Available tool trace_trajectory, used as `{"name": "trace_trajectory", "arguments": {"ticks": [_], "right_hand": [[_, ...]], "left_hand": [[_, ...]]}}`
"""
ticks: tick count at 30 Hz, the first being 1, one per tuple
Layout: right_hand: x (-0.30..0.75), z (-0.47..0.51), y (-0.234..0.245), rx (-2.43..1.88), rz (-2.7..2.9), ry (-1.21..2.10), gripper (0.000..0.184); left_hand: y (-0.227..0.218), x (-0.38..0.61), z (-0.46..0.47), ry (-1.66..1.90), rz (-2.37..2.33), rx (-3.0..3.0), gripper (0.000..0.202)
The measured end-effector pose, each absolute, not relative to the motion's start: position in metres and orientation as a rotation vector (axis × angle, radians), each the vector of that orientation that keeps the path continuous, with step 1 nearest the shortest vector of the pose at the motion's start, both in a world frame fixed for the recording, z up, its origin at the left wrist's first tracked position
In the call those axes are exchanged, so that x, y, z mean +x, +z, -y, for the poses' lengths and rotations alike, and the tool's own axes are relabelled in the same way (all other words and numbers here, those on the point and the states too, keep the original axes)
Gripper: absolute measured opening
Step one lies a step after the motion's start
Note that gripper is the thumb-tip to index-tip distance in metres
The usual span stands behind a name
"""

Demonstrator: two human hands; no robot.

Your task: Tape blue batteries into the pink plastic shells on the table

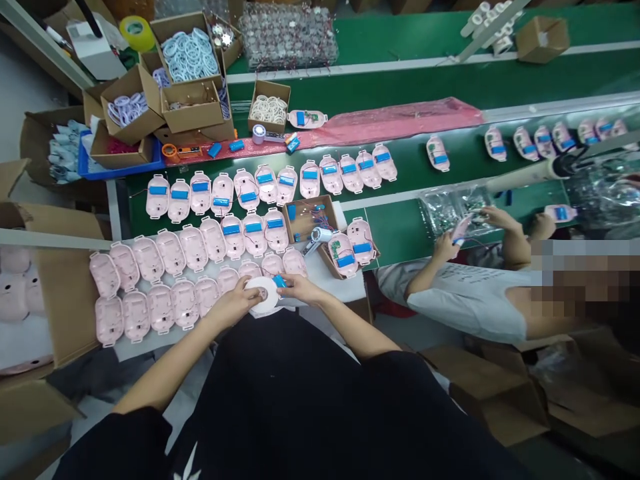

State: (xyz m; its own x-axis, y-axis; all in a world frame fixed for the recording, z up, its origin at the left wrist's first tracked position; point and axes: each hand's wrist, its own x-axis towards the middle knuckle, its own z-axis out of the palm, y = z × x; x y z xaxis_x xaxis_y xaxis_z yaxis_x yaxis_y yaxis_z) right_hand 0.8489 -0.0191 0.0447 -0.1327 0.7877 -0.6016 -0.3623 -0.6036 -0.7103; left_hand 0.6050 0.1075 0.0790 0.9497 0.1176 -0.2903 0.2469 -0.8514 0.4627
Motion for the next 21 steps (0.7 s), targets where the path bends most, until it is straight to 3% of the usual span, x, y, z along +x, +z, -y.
{"name": "trace_trajectory", "arguments": {"ticks": [8,16,21], "right_hand": [[0.853,0.023,0.039,-1.358,0.439,1.737,0.066],[0.809,0.038,0.029,-1.367,0.355,1.651,0.066],[0.771,0.046,0.017,-1.361,0.07,1.335,0.067]], "left_hand": [[0.106,0.623,-0.096,-0.436,-0.386,2.674,0.048],[0.104,0.611,-0.09,-0.501,-0.328,2.657,0.05],[0.087,0.603,-0.082,-0.502,-0.435,2.64,0.049]]}}
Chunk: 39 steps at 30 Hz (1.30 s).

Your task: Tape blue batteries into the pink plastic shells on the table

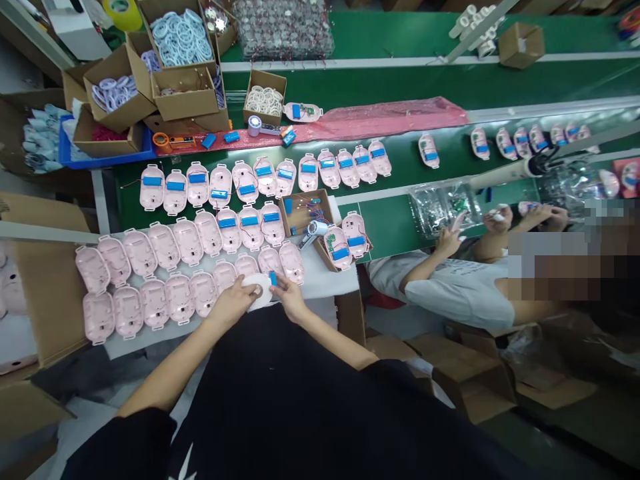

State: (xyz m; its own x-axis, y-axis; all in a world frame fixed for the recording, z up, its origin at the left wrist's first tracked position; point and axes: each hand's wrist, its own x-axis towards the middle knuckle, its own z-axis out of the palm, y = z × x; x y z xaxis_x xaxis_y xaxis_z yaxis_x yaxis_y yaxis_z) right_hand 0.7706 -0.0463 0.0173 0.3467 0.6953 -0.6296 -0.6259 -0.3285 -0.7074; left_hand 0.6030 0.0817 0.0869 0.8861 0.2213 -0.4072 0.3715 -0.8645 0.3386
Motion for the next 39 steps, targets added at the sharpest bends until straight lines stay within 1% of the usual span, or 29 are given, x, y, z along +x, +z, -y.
{"name": "trace_trajectory", "arguments": {"ticks": [3,6,8,11,13,16,19,22,27,32,36,39], "right_hand": [[0.745,0.053,0.006,-1.344,-0.104,1.21,0.064],[0.738,0.054,-0.003,-1.312,-0.142,1.209,0.059],[0.754,0.044,-0.008,-1.325,-0.092,1.183,0.057],[0.806,0.013,-0.02,-1.485,0.085,0.941,0.056],[0.843,-0.007,-0.032,-1.677,0.363,0.825,0.055],[0.873,-0.021,-0.052,-1.904,1.073,0.955,0.048],[0.872,-0.021,-0.067,-1.93,1.689,1.017,0.047],[0.864,-0.021,-0.076,-1.895,1.914,0.993,0.048],[0.856,-0.027,-0.081,-1.894,2.059,1.047,0.05],[0.842,-0.026,-0.084,-1.936,2.086,1.024,0.049],[0.836,-0.028,-0.078,-1.913,1.913,1.181,0.046],[0.834,-0.031,-0.058,-1.881,1.705,1.22,0.039]], "left_hand": [[0.077,0.599,-0.07,-0.559,-0.501,2.576,0.051],[0.072,0.595,-0.061,-0.564,-0.56,2.512,0.053],[0.068,0.591,-0.059,-0.531,-0.593,2.484,0.051],[0.06,0.579,-0.061,-0.49,-0.535,2.443,0.051],[0.053,0.564,-0.063,-0.443,-0.592,2.408,0.048],[0.042,0.534,-0.07,-0.299,-0.848,2.375,0.044],[0.038,0.506,-0.076,-0.198,-0.982,2.38,0.041],[0.038,0.487,-0.078,-0.164,-1.048,2.371,0.038],[0.034,0.475,-0.074,-0.112,-1.144,2.333,0.04],[0.03,0.474,-0.069,-0.069,-1.146,2.297,0.04],[0.025,0.492,-0.061,0.157,-1.146,2.307,0.032],[0.019,0.523,-0.057,0.356,-1.201,2.328,0.033]]}}
